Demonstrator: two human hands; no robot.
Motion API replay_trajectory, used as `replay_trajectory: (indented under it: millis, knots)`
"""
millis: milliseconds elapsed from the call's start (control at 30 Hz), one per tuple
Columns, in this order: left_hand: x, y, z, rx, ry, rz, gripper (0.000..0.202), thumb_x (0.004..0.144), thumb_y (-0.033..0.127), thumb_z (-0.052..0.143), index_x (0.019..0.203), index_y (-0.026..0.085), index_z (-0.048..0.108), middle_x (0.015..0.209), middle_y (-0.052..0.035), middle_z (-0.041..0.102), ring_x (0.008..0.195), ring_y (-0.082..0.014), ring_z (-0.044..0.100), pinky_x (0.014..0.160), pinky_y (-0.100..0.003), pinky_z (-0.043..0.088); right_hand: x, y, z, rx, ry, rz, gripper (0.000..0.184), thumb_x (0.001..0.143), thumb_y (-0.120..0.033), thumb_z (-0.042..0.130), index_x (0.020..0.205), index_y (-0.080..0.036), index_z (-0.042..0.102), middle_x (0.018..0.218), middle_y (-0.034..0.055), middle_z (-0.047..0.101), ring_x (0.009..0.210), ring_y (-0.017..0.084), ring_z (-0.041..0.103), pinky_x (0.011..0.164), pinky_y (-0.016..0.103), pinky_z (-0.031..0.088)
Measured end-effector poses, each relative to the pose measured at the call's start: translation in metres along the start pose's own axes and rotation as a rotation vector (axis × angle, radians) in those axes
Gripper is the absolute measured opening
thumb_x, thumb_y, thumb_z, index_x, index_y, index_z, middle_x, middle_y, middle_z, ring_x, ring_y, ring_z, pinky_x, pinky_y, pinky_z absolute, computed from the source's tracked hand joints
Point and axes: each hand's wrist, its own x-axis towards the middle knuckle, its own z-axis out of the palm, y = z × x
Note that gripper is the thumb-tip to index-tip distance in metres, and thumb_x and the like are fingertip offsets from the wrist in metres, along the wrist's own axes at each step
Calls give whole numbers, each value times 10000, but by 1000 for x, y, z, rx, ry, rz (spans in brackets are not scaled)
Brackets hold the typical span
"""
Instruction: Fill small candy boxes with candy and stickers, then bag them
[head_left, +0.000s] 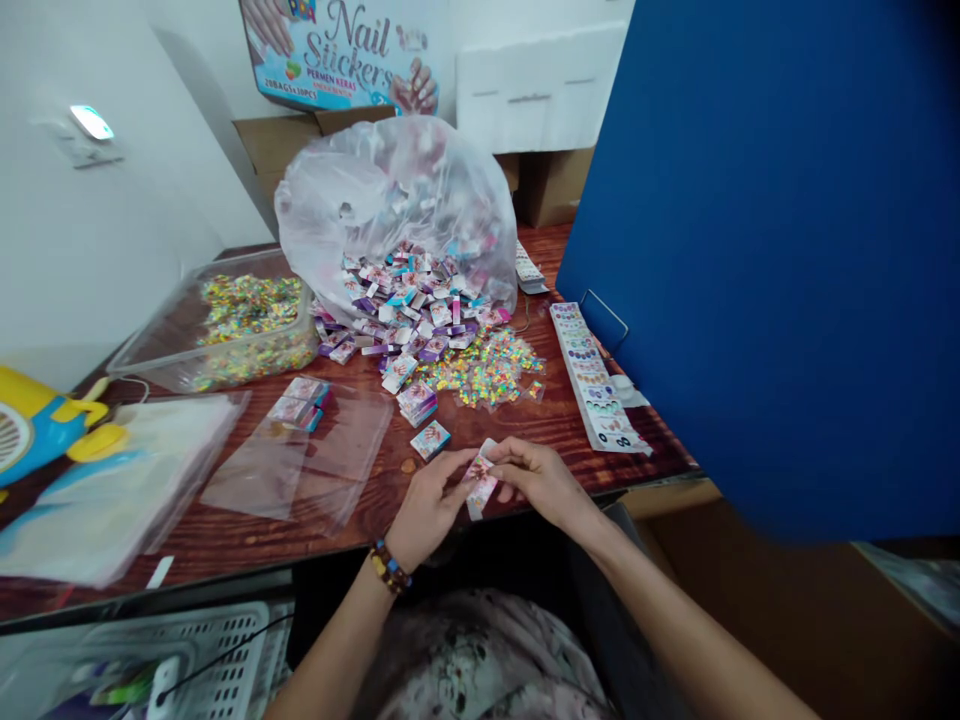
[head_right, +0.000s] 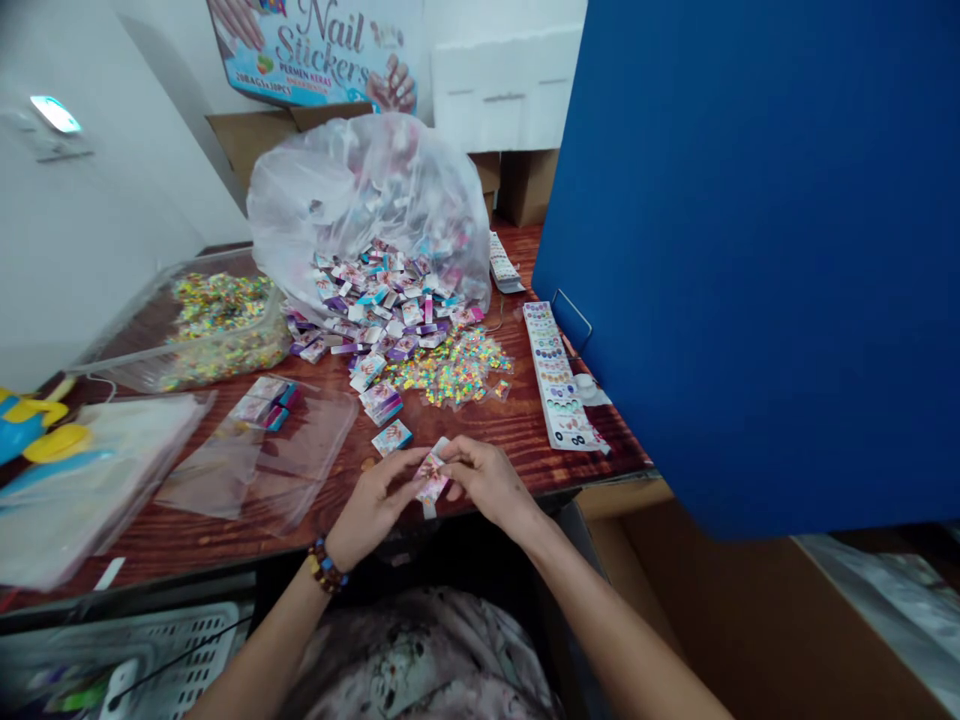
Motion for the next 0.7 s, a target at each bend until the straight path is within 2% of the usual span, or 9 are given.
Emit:
replay_trajectory:
  millis: [100,200,300,367,400,567,700]
  knots:
    - [1,-4,-6,-278,-125,-145,352,821,248,618,1167,196,579,1084,-62,663,948,-179,629,852,-311,499,2,2,-2,0,-83,28,124,760,-240,583,800,-171,678,572,-29,606,485,93,537,463,188,364]
    - [-2,-8,-1,-404,-118,-201,371,781,263,664,1134,177,586,968,-45,673,835,-154,632,777,-276,501,0,2,-3,-27,-91,-56,141,755,-238,598,829,-183,704,665,-10,614,571,113,559,526,212,413]
    - [-5,-7,5,-416,-22,-207,322,778,276,669,1075,176,596,898,-23,655,763,-127,604,715,-245,491,-5,1,-5,-121,87,-226,115,756,-253,642,842,-206,702,900,29,619,790,157,598,673,252,465]
    - [-6,-4,7,-427,33,-213,303,773,278,676,1047,177,593,902,-21,654,764,-123,597,716,-242,489,-10,5,-7,-142,211,-252,123,785,-299,644,865,-214,681,931,34,607,819,165,593,696,264,473]
    - [-6,-2,7,-439,46,-213,298,773,279,677,1039,178,590,908,-22,656,772,-124,599,725,-244,490,-12,8,-6,-130,232,-231,142,799,-323,639,891,-219,669,920,31,609,792,161,593,679,263,478]
    - [-8,5,6,-441,27,-180,266,788,274,670,1027,190,589,927,-11,655,802,-116,603,746,-227,483,-19,22,5,64,101,-141,260,815,-366,646,1051,-256,628,891,9,638,671,134,593,605,246,506]
    - [-11,6,5,-494,-7,-208,314,788,274,672,1075,198,569,945,-14,652,811,-122,613,732,-234,495,-18,18,8,121,16,-186,202,828,-364,636,987,-240,651,886,14,616,620,117,586,561,235,507]
